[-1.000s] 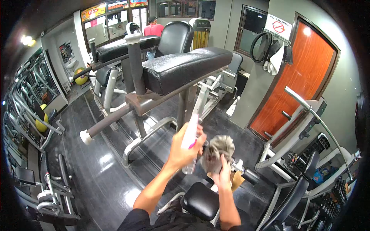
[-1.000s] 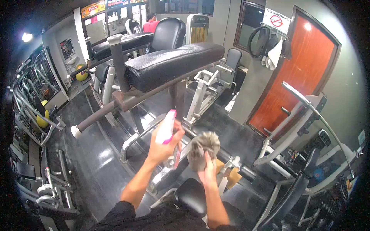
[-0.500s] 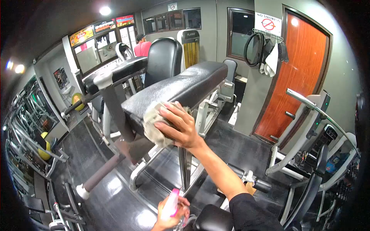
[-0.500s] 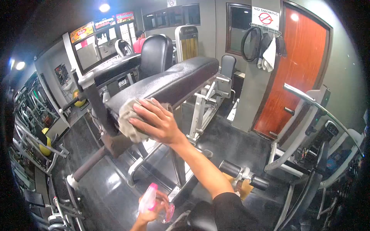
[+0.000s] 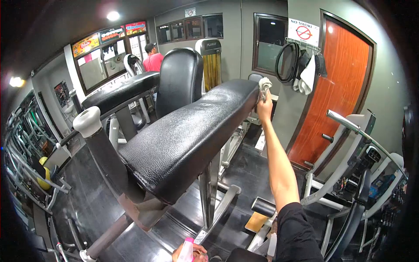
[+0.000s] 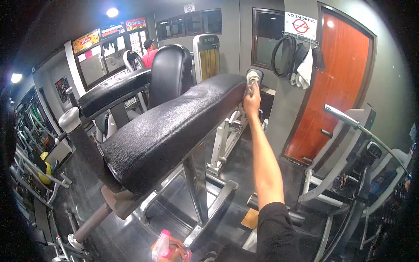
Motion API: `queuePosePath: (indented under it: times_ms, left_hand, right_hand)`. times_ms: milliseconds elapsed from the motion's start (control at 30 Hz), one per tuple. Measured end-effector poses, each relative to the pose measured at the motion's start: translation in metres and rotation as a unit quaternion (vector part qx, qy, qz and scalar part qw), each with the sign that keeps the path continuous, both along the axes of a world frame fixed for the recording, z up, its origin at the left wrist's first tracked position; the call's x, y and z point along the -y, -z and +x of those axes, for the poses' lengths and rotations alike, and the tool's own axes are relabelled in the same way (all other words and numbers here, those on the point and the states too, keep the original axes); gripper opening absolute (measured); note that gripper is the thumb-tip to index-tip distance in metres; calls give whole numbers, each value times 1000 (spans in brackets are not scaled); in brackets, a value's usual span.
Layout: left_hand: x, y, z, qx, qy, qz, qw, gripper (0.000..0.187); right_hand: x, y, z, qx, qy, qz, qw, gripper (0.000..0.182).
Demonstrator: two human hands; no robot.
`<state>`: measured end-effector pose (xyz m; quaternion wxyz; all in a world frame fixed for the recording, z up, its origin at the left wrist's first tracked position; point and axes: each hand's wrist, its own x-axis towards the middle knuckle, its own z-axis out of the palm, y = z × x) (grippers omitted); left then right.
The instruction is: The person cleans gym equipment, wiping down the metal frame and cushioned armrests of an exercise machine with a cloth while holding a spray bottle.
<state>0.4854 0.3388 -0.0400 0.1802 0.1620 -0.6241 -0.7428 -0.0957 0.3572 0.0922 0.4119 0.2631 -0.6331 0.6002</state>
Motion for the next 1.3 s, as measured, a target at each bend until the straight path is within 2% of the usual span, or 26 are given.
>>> queuePosePath:
  times_ms: [67, 133, 233, 267, 333, 400, 467, 533, 567, 600, 667, 733, 767, 800, 867, 900, 933, 967, 1033, 1067, 1100, 1167, 1200, 1300]
  left_hand:
    - [1, 4, 0, 0, -5, -8, 1000, 13]
    - [1, 5, 0, -5, -11, -17, 1000, 13]
    - [3, -17, 7, -11, 16, -7, 1000, 15]
    - [3, -20, 8, -12, 14, -6, 1000, 15]
    - [0, -23, 13, -23, 19, 49, 998, 21]
    - [-3, -22, 16, -27, 10, 28, 999, 20]
    - [-5, -20, 18, -32, -2, -18, 999, 18]
    - [-9, -19, 19, -36, -10, -64, 997, 16]
    - [-14, -25, 14, -95, -53, -119, 987, 18]
    - [-12, -32, 13, -94, -52, -121, 987, 18]
    - [-7, -44, 11, -106, -16, -68, 992, 19]
    - [-7, -40, 5, -118, -8, -64, 991, 21]
    - [-6, -37, 3, -128, -3, -61, 990, 24]
    - [-5, -35, 1, -127, -3, -62, 990, 24]
    - [-3, -32, -1, -120, 3, -73, 990, 25]
    - [-2, -31, -1, -119, 5, -72, 990, 25]
    - [0, -29, -3, -124, 4, -67, 990, 24]
    - [1, -28, -3, -128, 3, -61, 990, 23]
    - [3, -24, -6, -119, 6, -57, 991, 23]
    - [5, -21, -7, -114, 8, -59, 992, 24]
    - [6, -19, -9, -109, 10, -58, 992, 24]
    - [9, -15, -12, -101, 14, -57, 993, 25]
    - [10, -13, -13, -97, 16, -57, 993, 25]
    - [15, -8, -15, -88, 21, -58, 994, 27]
  right_hand:
    - [-4, -8, -17, 216, -12, 6, 976, 41]
    - [-8, -16, -7, 259, -2, 23, 966, 41]
    - [-7, -14, 18, 108, -23, -48, 993, 36]
    - [-5, -11, 32, 107, 8, -60, 992, 36]
    - [-4, -5, 69, 56, -12, -25, 998, 41]
    - [2, -7, 125, -2, -38, -34, 999, 46]
    - [6, -17, 191, -63, -98, -40, 992, 35]
    - [18, -14, 245, -148, -211, -66, 964, 27]
    - [20, -13, 282, -125, -287, -65, 948, 20]
    - [20, -14, 317, -152, -364, -70, 916, 22]
    - [8, -27, 358, -303, -321, 74, 894, 24]
    - [4, -31, 367, -364, -291, 124, 876, 37]
    - [6, -32, 354, -402, -259, 114, 871, 35]
    - [3, -33, 338, -395, -287, 105, 866, 33]
    - [1, -34, 299, -370, -216, 89, 899, 31]
    - [1, -29, 270, -335, -204, 77, 917, 32]
    - [-1, -24, 243, -267, -133, 96, 950, 35]
    - [3, -23, 206, -256, -81, 72, 961, 36]
    - [-7, -29, 152, -138, -41, 72, 987, 38]
    - [-13, -38, 135, -69, -23, 100, 992, 42]
    - [-15, -34, 98, -60, 4, 104, 993, 45]
    - [-20, -37, 31, -16, -17, 115, 993, 47]
    - [-23, -58, 38, 67, -1, 130, 989, 48]
    - [-22, -80, -15, 82, -23, 229, 970, 42]
